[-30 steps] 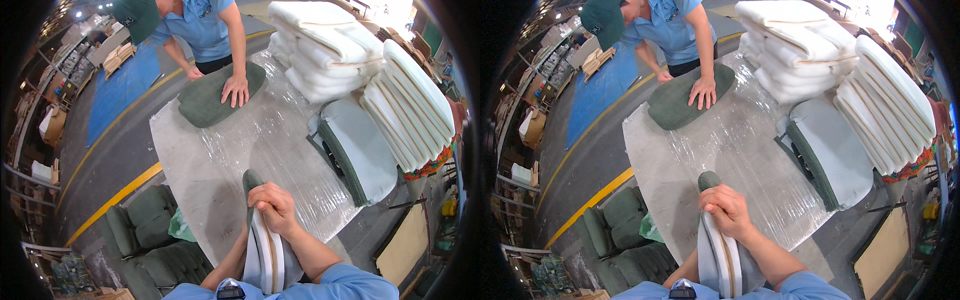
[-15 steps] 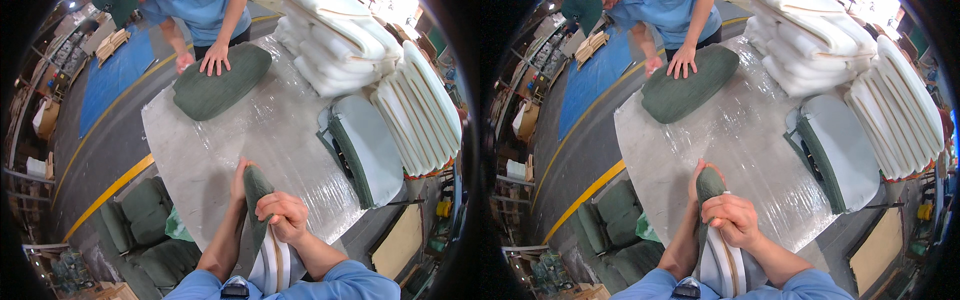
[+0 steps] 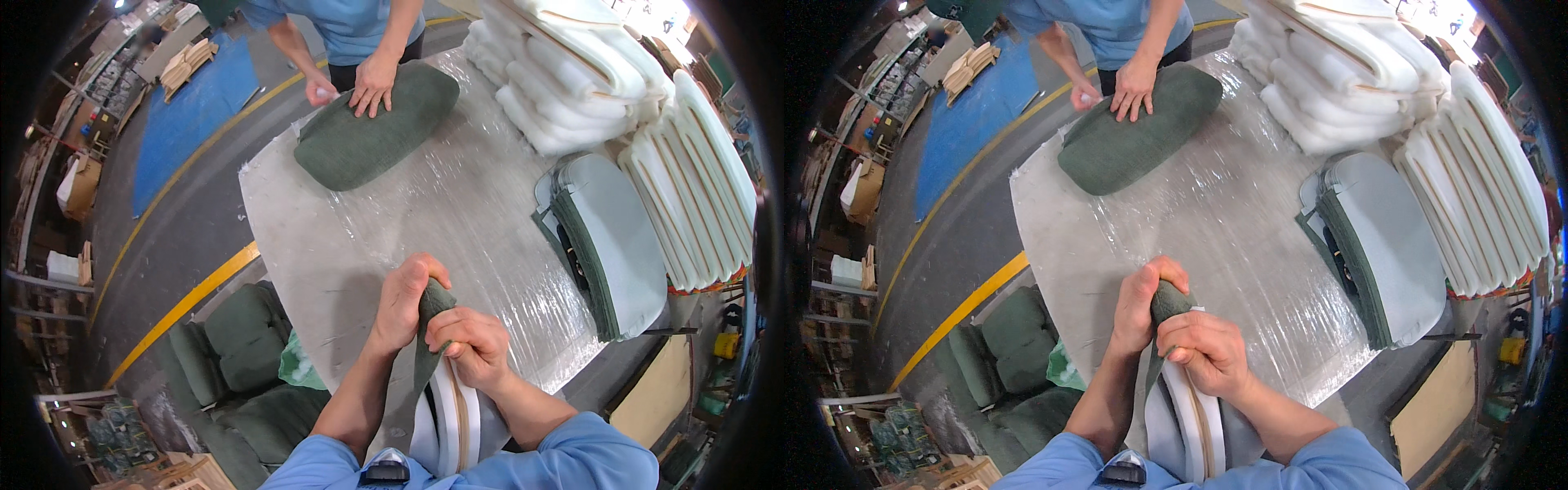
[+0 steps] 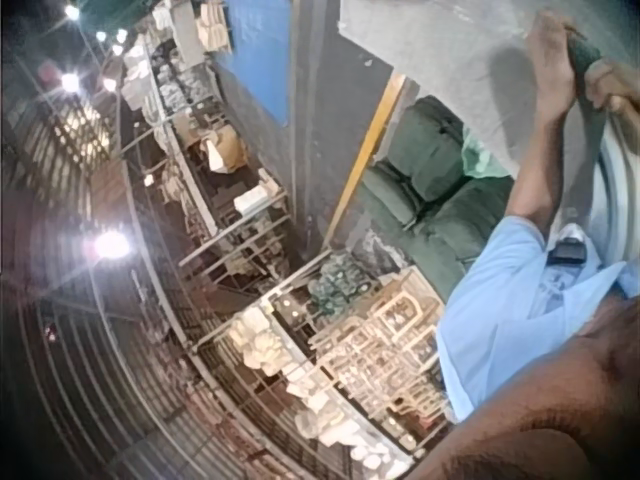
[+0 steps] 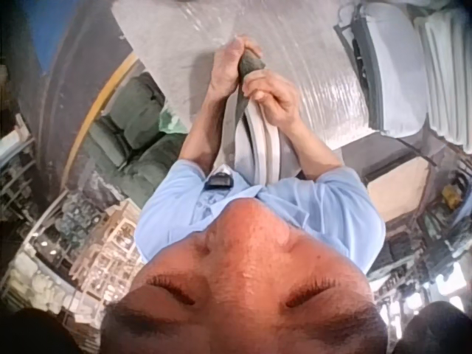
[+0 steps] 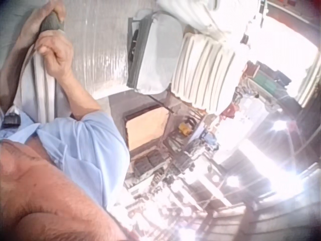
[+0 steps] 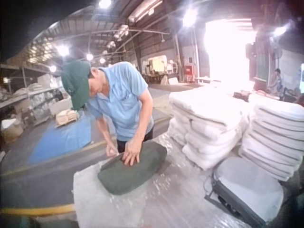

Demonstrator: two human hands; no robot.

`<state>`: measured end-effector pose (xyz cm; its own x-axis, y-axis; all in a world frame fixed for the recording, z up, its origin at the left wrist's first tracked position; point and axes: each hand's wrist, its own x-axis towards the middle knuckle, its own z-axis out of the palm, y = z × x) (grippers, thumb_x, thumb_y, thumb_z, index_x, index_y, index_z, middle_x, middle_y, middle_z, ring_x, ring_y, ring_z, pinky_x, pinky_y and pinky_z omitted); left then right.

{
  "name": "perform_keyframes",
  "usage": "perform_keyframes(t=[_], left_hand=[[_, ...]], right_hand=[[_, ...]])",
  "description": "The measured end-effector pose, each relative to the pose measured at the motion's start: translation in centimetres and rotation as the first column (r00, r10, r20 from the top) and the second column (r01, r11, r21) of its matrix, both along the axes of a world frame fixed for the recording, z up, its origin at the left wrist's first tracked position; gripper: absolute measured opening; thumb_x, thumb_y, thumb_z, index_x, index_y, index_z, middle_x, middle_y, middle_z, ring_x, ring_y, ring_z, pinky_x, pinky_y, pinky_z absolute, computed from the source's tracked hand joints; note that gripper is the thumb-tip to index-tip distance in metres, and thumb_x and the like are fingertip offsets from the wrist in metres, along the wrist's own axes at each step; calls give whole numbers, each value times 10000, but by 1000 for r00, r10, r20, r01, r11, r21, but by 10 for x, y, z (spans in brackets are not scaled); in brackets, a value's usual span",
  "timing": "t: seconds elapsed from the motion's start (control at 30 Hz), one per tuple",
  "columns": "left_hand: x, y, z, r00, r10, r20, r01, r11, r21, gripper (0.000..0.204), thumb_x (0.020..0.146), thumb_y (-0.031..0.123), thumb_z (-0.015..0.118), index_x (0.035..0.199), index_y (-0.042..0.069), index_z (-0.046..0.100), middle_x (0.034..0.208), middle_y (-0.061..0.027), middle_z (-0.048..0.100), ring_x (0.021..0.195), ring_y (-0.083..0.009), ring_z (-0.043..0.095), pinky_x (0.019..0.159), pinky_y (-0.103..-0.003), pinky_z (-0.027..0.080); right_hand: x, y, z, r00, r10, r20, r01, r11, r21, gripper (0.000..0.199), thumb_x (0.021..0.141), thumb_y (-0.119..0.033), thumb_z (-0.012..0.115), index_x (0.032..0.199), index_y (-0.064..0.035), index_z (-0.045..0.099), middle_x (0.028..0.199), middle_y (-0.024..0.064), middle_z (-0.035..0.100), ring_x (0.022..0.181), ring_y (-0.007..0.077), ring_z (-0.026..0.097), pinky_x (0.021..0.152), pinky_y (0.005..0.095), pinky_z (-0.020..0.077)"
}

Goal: The person inserts white foam inserts into green fabric covers, aligns edges, and places the finished cushions on a nearby pallet. The person repeats this process for multiple cushions.

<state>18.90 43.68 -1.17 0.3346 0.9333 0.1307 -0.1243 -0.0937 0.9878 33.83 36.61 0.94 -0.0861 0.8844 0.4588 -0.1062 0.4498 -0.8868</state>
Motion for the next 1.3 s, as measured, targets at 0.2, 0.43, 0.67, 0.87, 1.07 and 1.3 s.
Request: perform_keyframes(t=[0.2, 0.43, 0.67, 0.87, 1.07, 1.3], left_hand=[[-6, -6, 7, 993, 40, -111, -45, 998, -48, 384, 1128, 390, 523, 1000, 52, 653, 952, -14, 635, 896, -114, 558, 818, -290, 465], [-43, -6, -2, 968, 177, -177, -215, 950, -226, 345, 1096, 387, 559, 1007, 75, 674, 986, -21, 651, 956, -125, 582, 891, -289, 472], [-149, -57, -28, 750, 493, -440, -494, 861, 121, 388, 1060, 398, 606, 886, 62, 694, 951, -48, 673, 867, -171, 606, 831, -346, 493], [-102, -123, -13, 668, 743, -43, -729, 642, -238, 304, 1104, 359, 557, 918, 120, 592, 870, -16, 592, 820, -158, 615, 751, -354, 516], [-82, -212, 17, 558, 787, -263, -828, 550, -112, 337, 1129, 333, 500, 982, 38, 572, 984, -8, 526, 951, -135, 475, 901, -316, 423], [-87, -286, -8, 504, 790, -350, -853, 520, -53, 279, 1112, 269, 444, 958, 47, 513, 973, -17, 464, 943, -147, 432, 905, -306, 396]], right_hand=[[-4, 8, -16, 983, -29, 179, 35, 999, -29, 197, 1063, -208, 660, 979, -48, 738, 977, 91, 742, 922, 212, 713, 823, 326, 556], [35, -31, -23, 979, 53, -195, -125, 917, -379, 439, 1103, -162, 567, 1535, -81, 545, 1343, 34, 685, 1002, 112, 626, 927, 290, 509], [164, -172, -32, 995, -73, 70, 101, 769, -631, 556, 1143, -414, 492, 1583, -75, 475, 1351, 69, 669, 1067, 151, 620, 968, 300, 490], [170, -225, -44, 969, -248, -2, 188, 741, -644, 698, 1153, -574, 275, 1551, -54, 513, 1395, 120, 649, 1299, 219, 573, 1118, 373, 407], [182, -171, -54, 881, -410, -237, 202, 778, -595, 714, 1163, -552, 233, 1470, -21, 599, 1362, 140, 683, 1311, 232, 580, 1175, 366, 379], [170, -146, -49, 937, -304, -172, 185, 850, -493, 586, 1155, -494, 379, 1289, -25, 703, 1158, 93, 714, 1131, 174, 616, 1054, 331, 451]])
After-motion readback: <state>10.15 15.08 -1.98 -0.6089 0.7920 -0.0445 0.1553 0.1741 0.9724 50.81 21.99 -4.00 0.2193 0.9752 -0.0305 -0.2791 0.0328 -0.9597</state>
